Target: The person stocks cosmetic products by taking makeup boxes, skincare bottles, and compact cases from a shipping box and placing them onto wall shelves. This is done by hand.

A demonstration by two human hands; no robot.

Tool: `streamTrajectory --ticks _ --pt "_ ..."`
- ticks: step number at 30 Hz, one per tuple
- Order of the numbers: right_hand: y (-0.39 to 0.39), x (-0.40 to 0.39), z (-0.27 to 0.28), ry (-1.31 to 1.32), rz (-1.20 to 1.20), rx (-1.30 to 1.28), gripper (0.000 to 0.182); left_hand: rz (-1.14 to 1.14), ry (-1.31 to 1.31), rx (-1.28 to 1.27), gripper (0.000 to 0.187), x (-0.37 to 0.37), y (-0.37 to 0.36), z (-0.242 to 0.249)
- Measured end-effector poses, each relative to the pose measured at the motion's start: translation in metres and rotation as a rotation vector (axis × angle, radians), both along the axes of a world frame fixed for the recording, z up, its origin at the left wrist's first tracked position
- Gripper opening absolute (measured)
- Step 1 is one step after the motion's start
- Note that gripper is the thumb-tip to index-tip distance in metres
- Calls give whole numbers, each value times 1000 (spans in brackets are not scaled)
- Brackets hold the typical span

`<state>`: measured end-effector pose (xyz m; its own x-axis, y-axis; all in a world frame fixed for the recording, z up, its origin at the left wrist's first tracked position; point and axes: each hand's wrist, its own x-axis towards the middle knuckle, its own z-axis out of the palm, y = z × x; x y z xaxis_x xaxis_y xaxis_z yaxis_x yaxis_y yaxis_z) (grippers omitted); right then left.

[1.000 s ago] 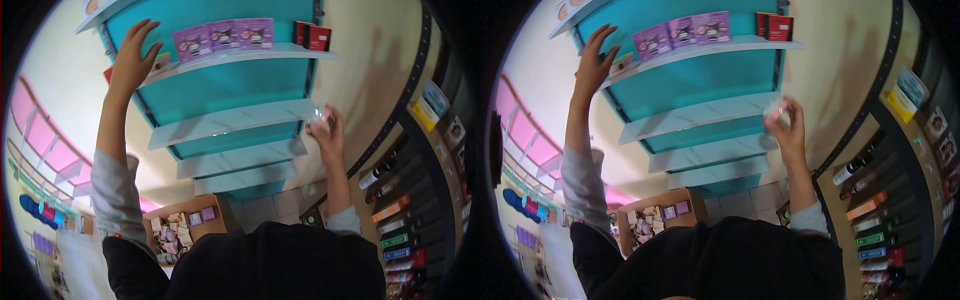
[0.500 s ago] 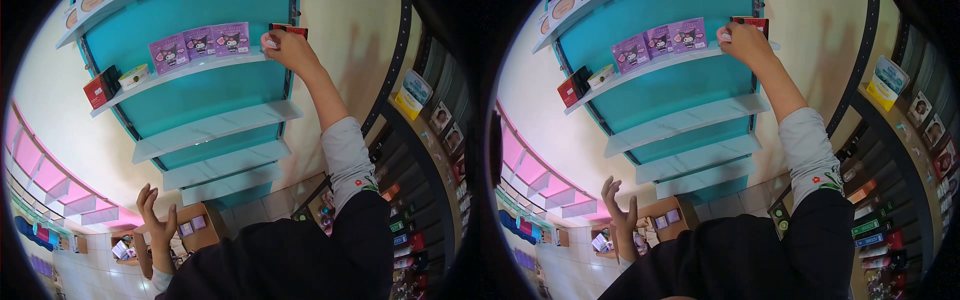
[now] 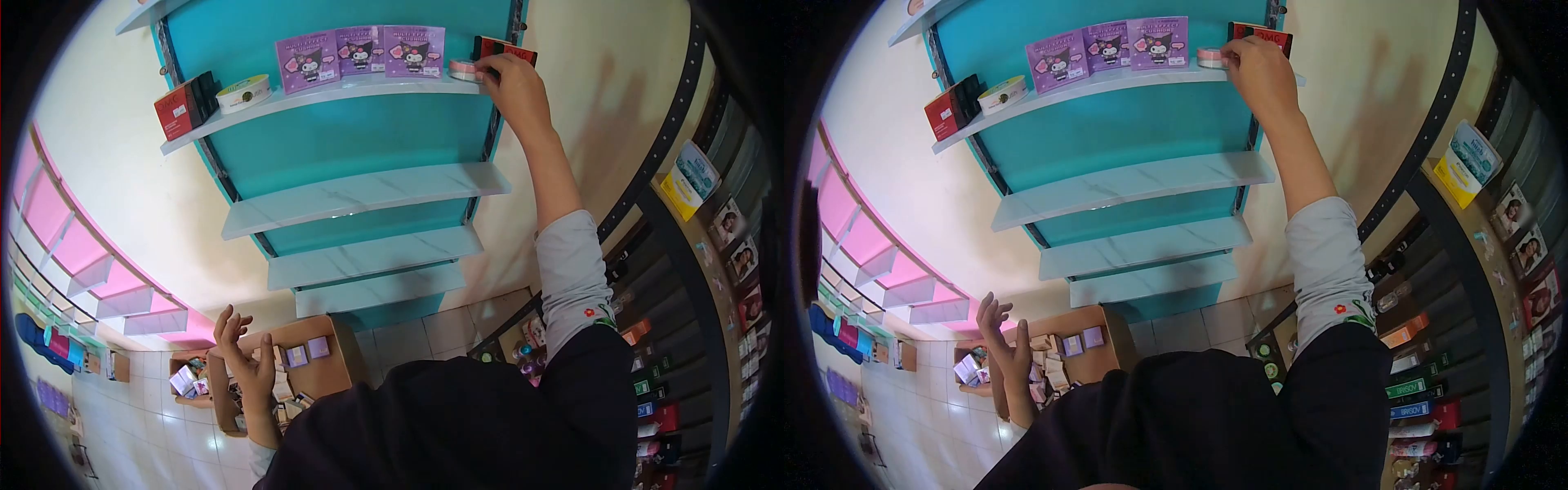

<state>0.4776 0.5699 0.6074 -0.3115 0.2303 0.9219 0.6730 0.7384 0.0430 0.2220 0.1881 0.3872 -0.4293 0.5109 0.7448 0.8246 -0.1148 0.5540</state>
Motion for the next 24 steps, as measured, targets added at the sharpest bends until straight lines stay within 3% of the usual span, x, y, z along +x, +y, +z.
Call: streamTrajectory --ticks 12,14,15,17,20,22,24 --pt "18 -10 -2 -21 -114 80 11 47 -59 4 54 1 -17 -14" --pt "24 -7 0 -1 -72 36 17 53 -115 51 53 -8 -23 -27" --pt "26 -4 -2 99 -42 63 23 92 -20 44 51 -14 -27 -30" --pt "-13 7 1 170 162 -40 28 245 -3 18 46 -21 -36 -34" --pt "-87 -18 -36 447 513 -22 23 341 -132 -5 44 -44 -55 -50" --pt "-99 -24 -94 481 716 -289 21 405 -218 -82 44 -73 -79 -95" --pt "-121 -50 -173 325 778 -592 22 445 -232 -198 41 -90 -102 -135"
